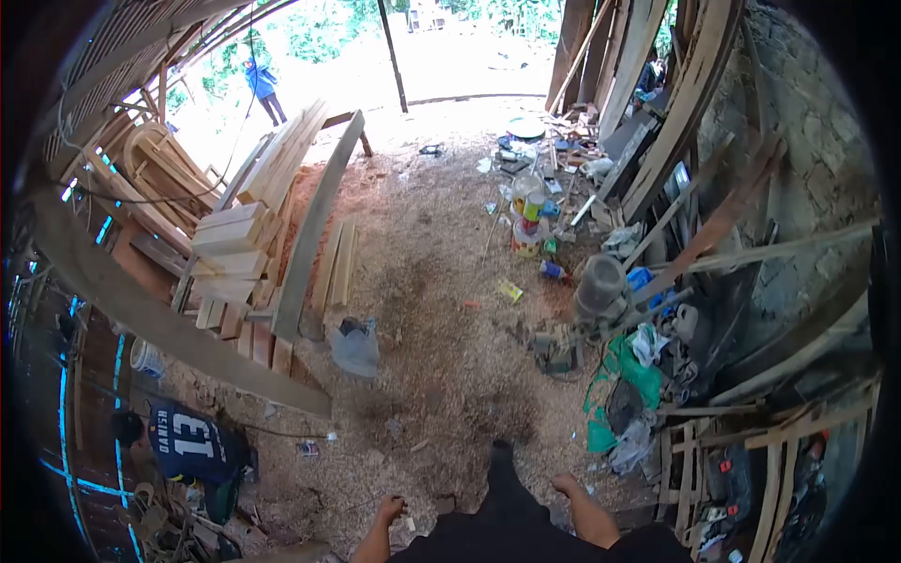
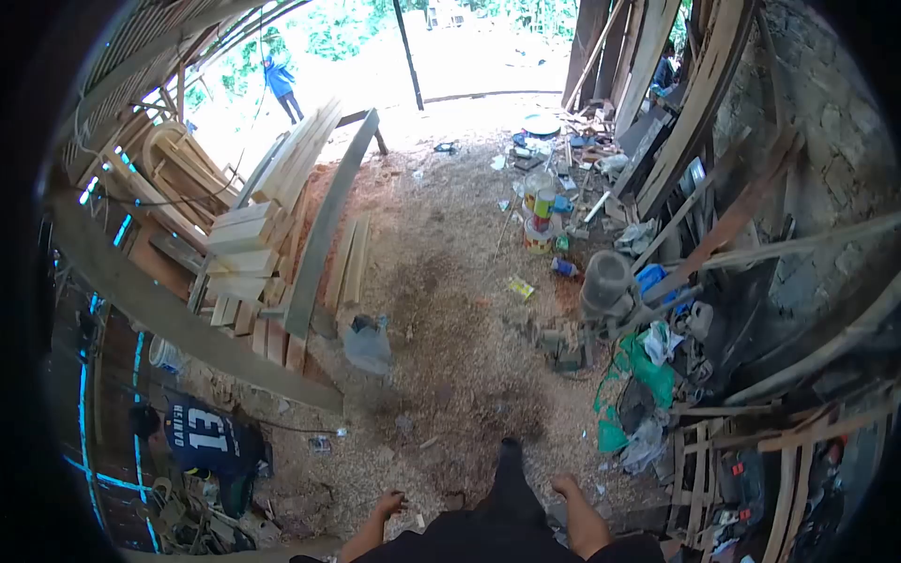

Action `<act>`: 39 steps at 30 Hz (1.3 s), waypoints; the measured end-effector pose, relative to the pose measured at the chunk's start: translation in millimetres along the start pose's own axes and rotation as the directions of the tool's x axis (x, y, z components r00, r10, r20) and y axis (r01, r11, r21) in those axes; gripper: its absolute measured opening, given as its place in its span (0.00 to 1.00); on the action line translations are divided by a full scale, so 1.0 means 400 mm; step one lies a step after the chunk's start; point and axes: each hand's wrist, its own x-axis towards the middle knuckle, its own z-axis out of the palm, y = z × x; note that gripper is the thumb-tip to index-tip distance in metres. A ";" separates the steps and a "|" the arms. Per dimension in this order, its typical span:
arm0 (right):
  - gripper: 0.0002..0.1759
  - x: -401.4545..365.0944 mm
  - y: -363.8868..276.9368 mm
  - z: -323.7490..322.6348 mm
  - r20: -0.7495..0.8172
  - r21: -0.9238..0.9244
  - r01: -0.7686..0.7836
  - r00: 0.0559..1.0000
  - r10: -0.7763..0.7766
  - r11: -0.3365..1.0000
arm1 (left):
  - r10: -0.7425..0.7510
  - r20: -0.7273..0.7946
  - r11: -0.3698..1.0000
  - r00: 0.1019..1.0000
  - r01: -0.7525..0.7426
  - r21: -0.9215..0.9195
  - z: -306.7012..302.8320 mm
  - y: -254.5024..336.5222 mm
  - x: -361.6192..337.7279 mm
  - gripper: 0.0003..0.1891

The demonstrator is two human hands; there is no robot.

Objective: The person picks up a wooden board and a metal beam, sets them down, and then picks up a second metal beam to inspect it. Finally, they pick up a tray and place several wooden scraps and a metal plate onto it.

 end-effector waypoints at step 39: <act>0.19 1.145 -0.854 -1.168 -0.220 0.539 -0.062 0.952 0.212 0.840 | 0.273 0.194 0.960 0.942 -0.281 0.014 -0.442 1.728 1.100 0.17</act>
